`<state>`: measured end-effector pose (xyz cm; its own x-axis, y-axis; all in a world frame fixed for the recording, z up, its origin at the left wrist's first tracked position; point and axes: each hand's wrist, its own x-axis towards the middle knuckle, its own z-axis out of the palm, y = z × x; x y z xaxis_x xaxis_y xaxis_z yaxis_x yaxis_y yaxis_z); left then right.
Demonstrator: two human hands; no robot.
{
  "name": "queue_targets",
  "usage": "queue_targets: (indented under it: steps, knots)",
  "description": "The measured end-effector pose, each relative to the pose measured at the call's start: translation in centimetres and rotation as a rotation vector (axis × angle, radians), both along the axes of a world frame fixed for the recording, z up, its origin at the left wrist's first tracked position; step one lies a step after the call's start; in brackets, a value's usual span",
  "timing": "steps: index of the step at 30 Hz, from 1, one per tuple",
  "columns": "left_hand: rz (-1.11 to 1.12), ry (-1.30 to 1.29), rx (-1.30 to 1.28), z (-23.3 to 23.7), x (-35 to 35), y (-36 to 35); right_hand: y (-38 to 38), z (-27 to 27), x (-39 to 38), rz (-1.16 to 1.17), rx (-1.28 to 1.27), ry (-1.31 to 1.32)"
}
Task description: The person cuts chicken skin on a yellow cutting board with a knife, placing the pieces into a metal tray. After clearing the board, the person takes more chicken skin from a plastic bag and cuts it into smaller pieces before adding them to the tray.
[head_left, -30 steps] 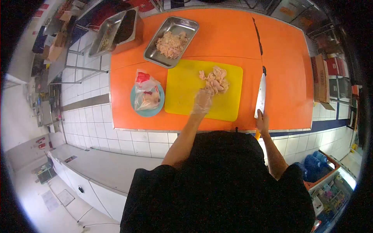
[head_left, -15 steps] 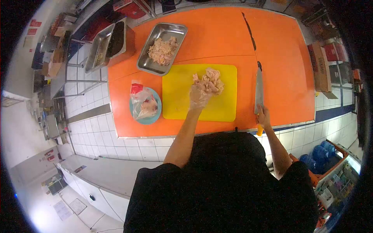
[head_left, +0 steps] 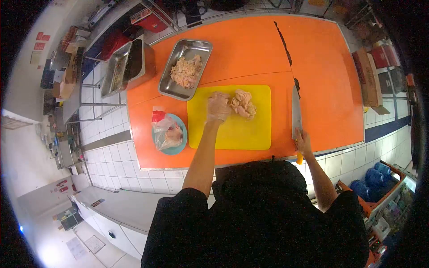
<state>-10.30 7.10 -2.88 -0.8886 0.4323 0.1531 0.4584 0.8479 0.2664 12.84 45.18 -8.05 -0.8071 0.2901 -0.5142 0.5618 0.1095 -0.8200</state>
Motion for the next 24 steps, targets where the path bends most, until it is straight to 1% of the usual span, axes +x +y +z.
queue_targets:
  steps: [1,3,4,6,7,8,9,10,12,13,14,15,16,18,20,21,23,24]
  knots:
    - [0.004,0.002,0.000,-0.3,0.1,0.2,-0.2,0.4,-0.1,0.004,0.000,0.002]
    - [0.047,-0.208,-0.196,-1.2,0.9,0.2,-1.0,2.0,-0.4,-0.051,-0.012,-0.081]
    - [0.051,-0.207,-0.198,-1.9,1.4,-0.3,-1.2,2.5,-0.4,-0.048,-0.015,-0.079]
    - [-0.086,-0.126,-0.405,-4.0,3.1,-1.6,-1.4,3.2,-0.7,-0.057,-0.113,-0.039]
    - [-0.083,-0.123,-0.409,-5.6,4.0,-2.5,-1.1,2.8,-0.6,-0.054,-0.117,-0.036]
    - [0.168,-0.499,0.177,-7.6,5.0,-3.7,-0.2,1.6,-0.3,0.014,-0.081,-0.018]
    - [0.415,-0.847,0.780,-8.4,5.5,-4.5,0.3,0.2,-0.1,0.079,-0.045,0.002]
    - [0.416,-0.843,0.772,-7.1,6.0,-4.9,0.3,-1.2,0.5,0.078,-0.053,0.005]
    - [0.502,-0.769,0.692,-0.4,5.8,-4.7,0.1,-3.2,1.0,-0.133,-0.090,0.103]
    - [0.486,-0.656,0.709,5.1,5.0,-4.1,-0.4,-1.9,0.6,-0.132,-0.095,0.104]
    - [0.469,-0.544,0.727,9.1,4.3,-4.1,-1.0,1.2,-0.1,-0.092,-0.041,0.011]
    - [0.503,-0.527,1.085,7.9,2.7,-5.9,-1.4,3.1,-0.5,-0.051,0.016,-0.082]
    - [0.529,-0.496,1.446,6.8,0.8,-7.4,-1.5,3.1,-0.4,-0.049,0.018,-0.083]
    - [0.506,-0.474,1.369,18.4,-1.7,-5.0,-1.5,2.5,-0.3,-0.072,-0.002,-0.005]
    - [0.331,-0.244,1.301,19.3,-5.3,-6.4,-0.9,1.8,-0.4,-0.047,-0.037,-0.002]
    - [0.328,-0.248,1.304,19.7,-7.1,-6.7,-0.6,1.6,-0.2,-0.023,-0.075,-0.005]
    - [0.438,-0.486,0.794,19.9,-10.0,-6.8,-0.8,1.9,-0.3,-0.034,-0.047,-0.038]
    - [0.433,-0.492,0.795,17.1,-10.8,-7.0,-0.9,2.1,-0.3,-0.041,-0.024,-0.071]
